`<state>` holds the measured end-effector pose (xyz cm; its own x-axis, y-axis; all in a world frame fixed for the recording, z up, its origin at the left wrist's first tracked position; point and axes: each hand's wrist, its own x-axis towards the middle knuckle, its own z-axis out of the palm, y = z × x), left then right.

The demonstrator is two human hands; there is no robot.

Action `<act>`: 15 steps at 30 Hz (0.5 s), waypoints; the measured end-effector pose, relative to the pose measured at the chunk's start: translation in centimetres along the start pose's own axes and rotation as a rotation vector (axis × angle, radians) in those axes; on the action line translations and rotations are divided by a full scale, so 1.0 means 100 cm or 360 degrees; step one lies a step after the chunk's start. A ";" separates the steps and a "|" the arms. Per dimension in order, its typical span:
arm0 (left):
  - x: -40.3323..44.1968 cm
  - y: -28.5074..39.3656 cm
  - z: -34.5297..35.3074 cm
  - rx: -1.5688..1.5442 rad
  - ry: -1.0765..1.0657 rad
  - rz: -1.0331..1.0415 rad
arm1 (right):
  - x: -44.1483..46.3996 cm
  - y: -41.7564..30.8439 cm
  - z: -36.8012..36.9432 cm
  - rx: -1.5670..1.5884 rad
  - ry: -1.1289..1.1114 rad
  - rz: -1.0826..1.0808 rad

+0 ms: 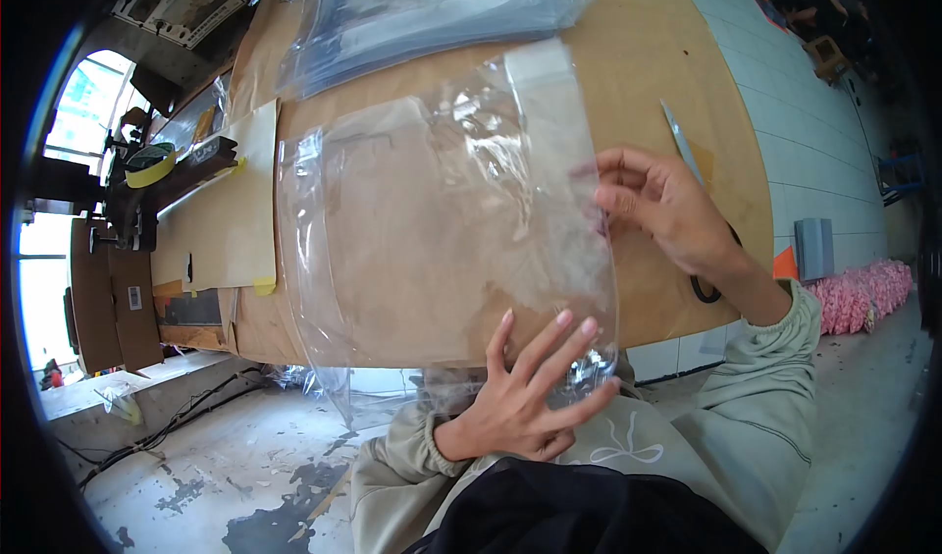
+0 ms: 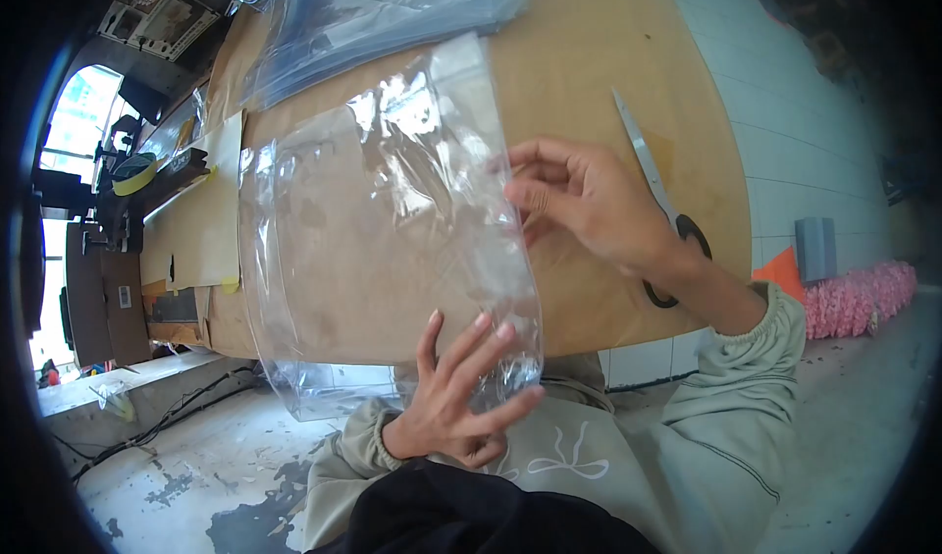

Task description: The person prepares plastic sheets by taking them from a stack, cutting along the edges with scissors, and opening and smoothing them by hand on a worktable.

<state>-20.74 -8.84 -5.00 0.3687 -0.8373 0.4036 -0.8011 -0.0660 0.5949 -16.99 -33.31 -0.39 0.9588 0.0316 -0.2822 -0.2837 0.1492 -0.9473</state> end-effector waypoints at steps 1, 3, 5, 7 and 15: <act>0.003 -0.001 0.001 -0.0057 0.0073 0.0001 | -0.008 0.000 0.005 0.0048 -0.0016 0.0064; 0.010 -0.005 0.006 -0.0176 0.0221 -0.0003 | -0.021 0.004 0.009 -0.0034 -0.0070 -0.0052; 0.018 -0.010 0.011 -0.0315 0.0385 0.0053 | -0.034 0.011 0.013 -0.0064 -0.0094 -0.0121; 0.021 -0.012 0.009 -0.0417 0.0402 -0.0006 | -0.047 0.022 0.018 -0.0042 -0.0087 -0.0136; 0.017 -0.016 0.023 -0.0388 0.0547 0.0027 | -0.078 0.038 0.030 0.0079 0.0051 0.0140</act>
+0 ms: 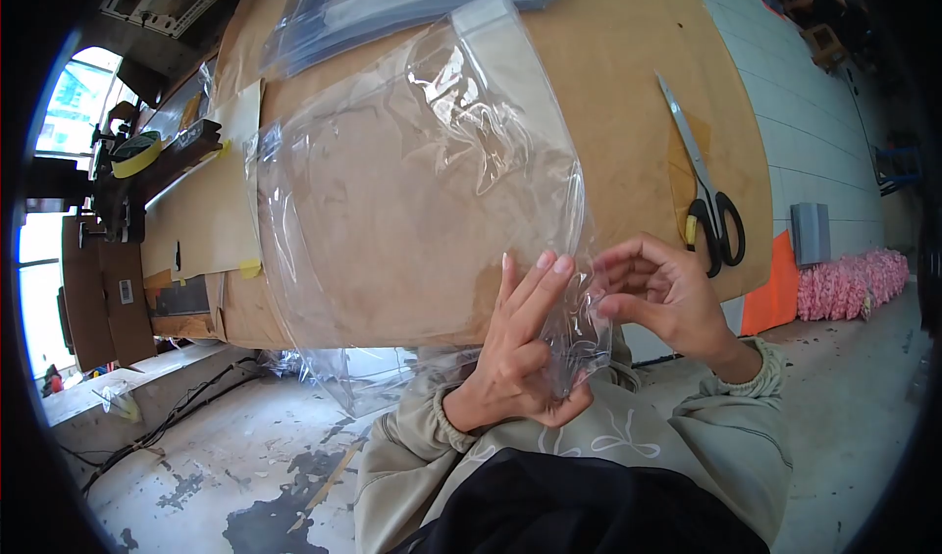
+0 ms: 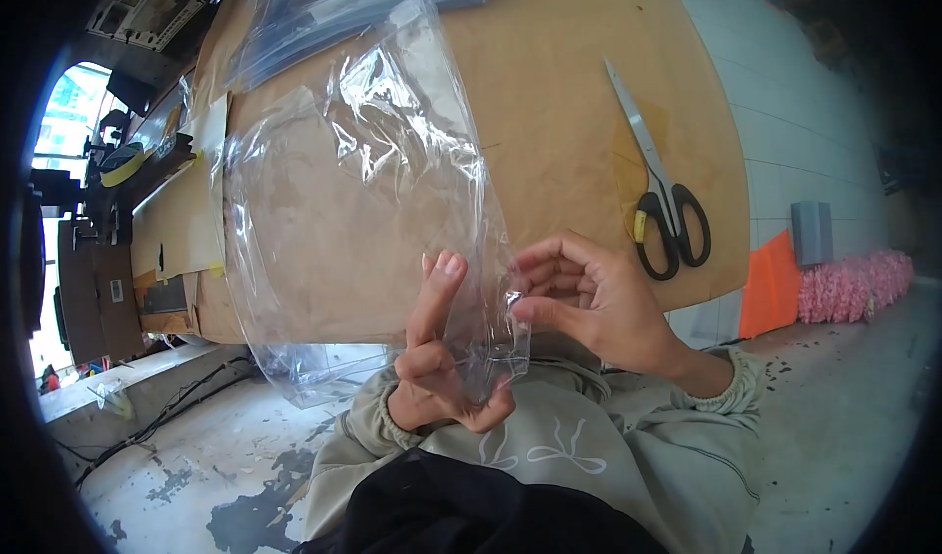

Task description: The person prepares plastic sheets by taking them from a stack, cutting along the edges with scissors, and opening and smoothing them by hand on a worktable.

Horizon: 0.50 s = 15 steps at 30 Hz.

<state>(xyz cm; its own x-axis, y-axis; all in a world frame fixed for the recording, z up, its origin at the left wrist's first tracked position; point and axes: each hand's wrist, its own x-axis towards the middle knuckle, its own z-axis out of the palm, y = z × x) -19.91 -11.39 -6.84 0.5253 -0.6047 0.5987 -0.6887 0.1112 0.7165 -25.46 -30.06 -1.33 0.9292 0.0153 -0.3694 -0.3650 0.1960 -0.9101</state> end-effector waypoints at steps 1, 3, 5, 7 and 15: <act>0.000 0.001 -0.001 0.0030 -0.0016 -0.0013 | -0.001 0.001 0.000 0.0066 0.0040 0.0042; 0.002 0.003 -0.002 0.0087 -0.0046 -0.0041 | -0.002 0.002 0.000 0.0195 0.0120 0.0128; 0.004 0.004 -0.002 0.0110 -0.0036 -0.0031 | -0.002 0.004 0.000 0.0191 0.0145 0.0097; 0.005 0.006 -0.003 0.0162 -0.0069 -0.0031 | -0.003 0.007 0.000 0.0173 0.0180 0.0074; -0.004 0.055 -0.022 0.1044 -0.0411 -0.0307 | -0.027 -0.007 -0.043 -0.0251 0.0933 -0.0501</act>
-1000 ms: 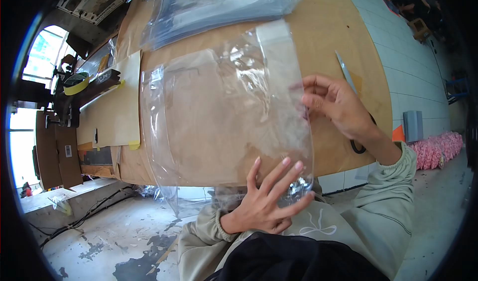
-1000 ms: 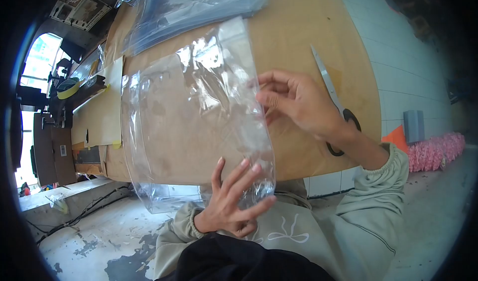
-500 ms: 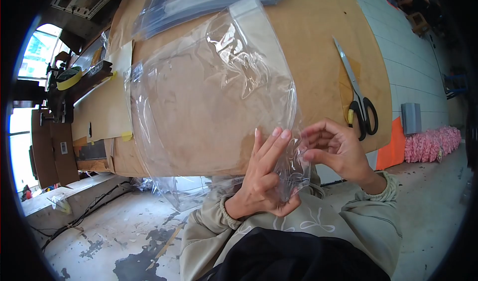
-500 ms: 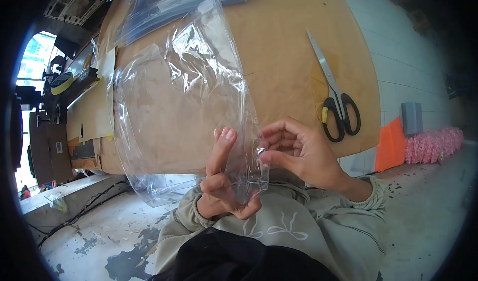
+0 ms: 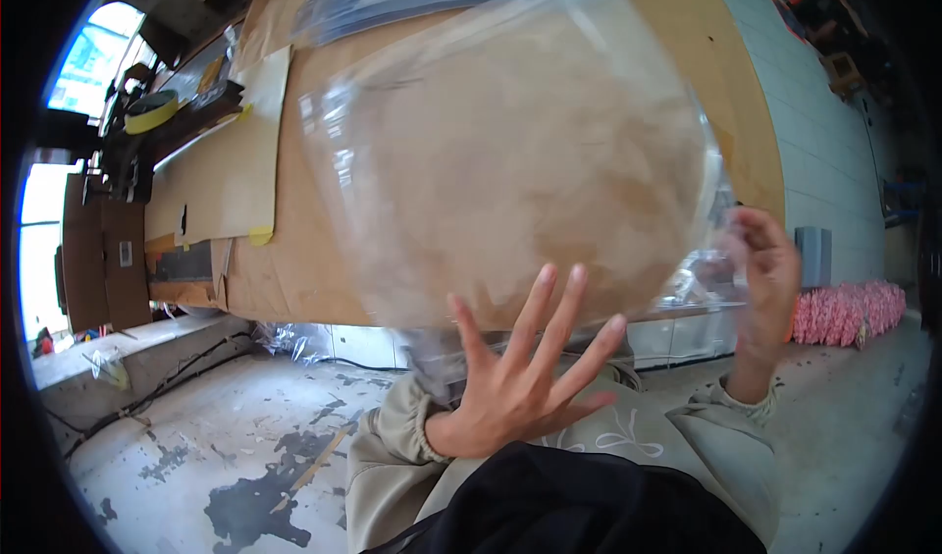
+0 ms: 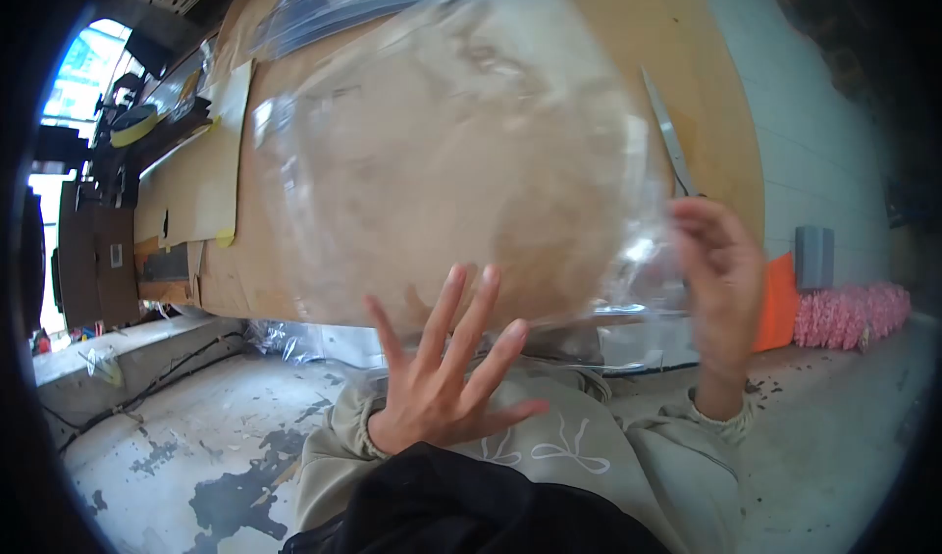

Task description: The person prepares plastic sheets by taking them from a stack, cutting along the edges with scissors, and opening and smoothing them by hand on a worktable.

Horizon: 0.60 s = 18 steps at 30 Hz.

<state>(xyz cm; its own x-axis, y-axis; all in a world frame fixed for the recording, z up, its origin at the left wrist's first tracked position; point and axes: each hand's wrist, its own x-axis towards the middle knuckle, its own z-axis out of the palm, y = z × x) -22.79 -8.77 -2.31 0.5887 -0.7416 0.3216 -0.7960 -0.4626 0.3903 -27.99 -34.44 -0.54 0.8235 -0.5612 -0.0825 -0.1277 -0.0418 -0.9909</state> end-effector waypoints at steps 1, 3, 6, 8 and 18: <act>-0.009 0.002 -0.012 0.0074 -0.0066 -0.0087 | 0.003 -0.004 -0.016 -0.0026 0.0081 0.0001; -0.026 -0.003 -0.024 0.0098 0.0106 0.0002 | 0.000 0.003 -0.032 -0.0114 0.0045 0.0046; -0.065 -0.020 -0.004 0.0096 0.0836 0.0138 | 0.008 0.007 -0.046 -0.0355 0.0015 0.0040; -0.073 -0.030 0.004 -0.0032 0.1249 -0.0125 | 0.010 0.007 -0.056 -0.0834 0.0114 -0.0164; -0.074 -0.019 0.036 -0.1789 0.0649 -0.0914 | -0.043 -0.036 0.072 -0.0718 -0.0374 -0.1226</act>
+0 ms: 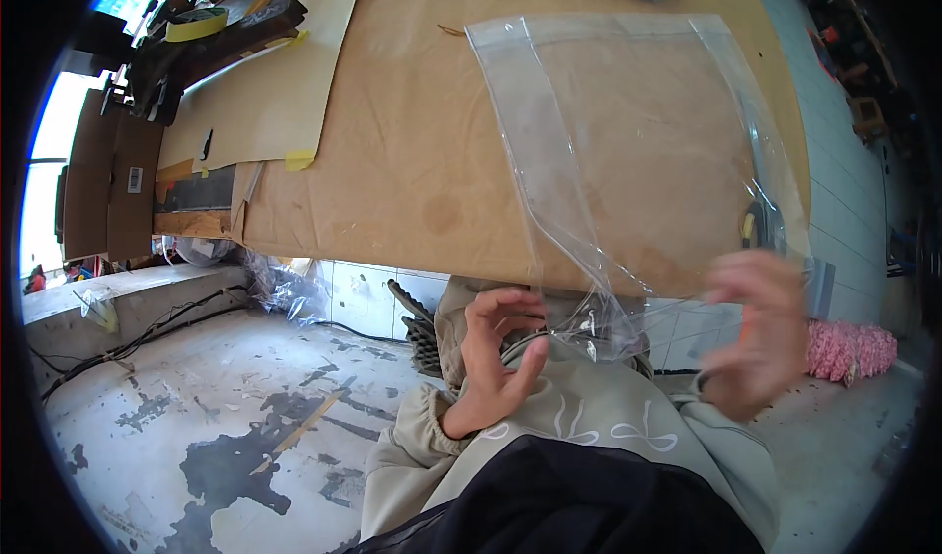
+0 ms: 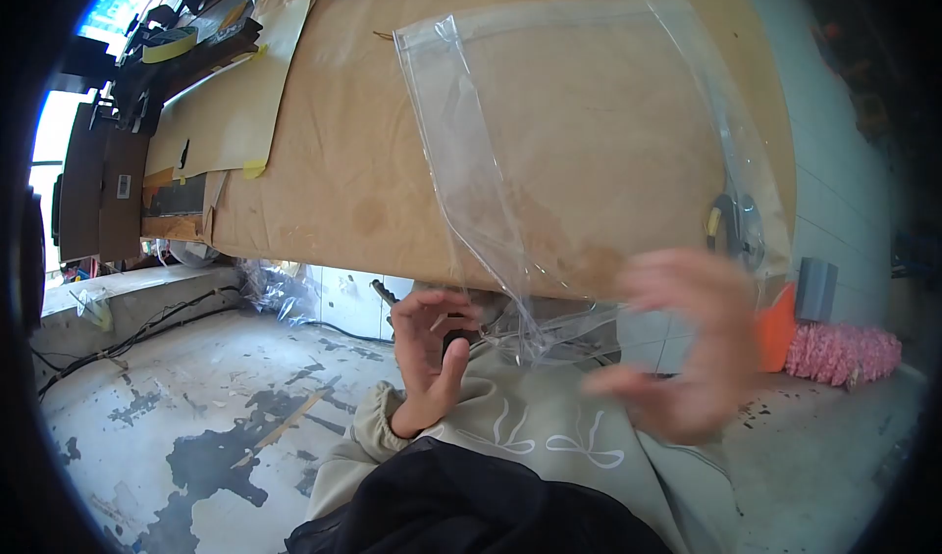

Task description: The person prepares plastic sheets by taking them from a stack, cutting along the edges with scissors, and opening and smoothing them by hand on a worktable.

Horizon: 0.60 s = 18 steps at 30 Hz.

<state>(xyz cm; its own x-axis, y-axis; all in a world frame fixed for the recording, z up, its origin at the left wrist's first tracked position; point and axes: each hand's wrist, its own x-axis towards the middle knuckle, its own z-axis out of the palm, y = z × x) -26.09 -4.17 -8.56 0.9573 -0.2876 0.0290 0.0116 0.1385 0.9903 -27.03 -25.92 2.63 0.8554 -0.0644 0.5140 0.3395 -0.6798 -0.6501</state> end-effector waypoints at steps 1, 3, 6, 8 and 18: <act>0.001 0.001 0.001 -0.0086 0.0011 -0.0066 | 0.001 -0.010 0.015 0.0085 -0.0163 0.0068; 0.004 0.007 -0.001 -0.0177 -0.0092 -0.0289 | -0.002 -0.015 0.033 0.0173 -0.0303 0.0217; 0.003 0.005 -0.004 -0.0262 -0.0214 -0.0441 | -0.014 -0.010 0.044 0.0199 -0.0248 0.0443; 0.005 0.005 -0.004 -0.0352 -0.0229 -0.0460 | -0.020 -0.004 0.043 0.0214 -0.0182 0.0564; 0.007 0.019 0.001 -0.0470 -0.0153 -0.0314 | -0.020 0.005 0.035 0.0266 0.0015 0.0915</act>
<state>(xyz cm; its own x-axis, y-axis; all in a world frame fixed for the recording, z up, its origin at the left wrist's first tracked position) -25.45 -4.14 -6.61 0.8971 -0.4216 -0.1320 0.2894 0.3351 0.8966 -27.15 -23.58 -0.72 0.9169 -0.3947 0.0583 -0.1190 -0.4099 -0.9043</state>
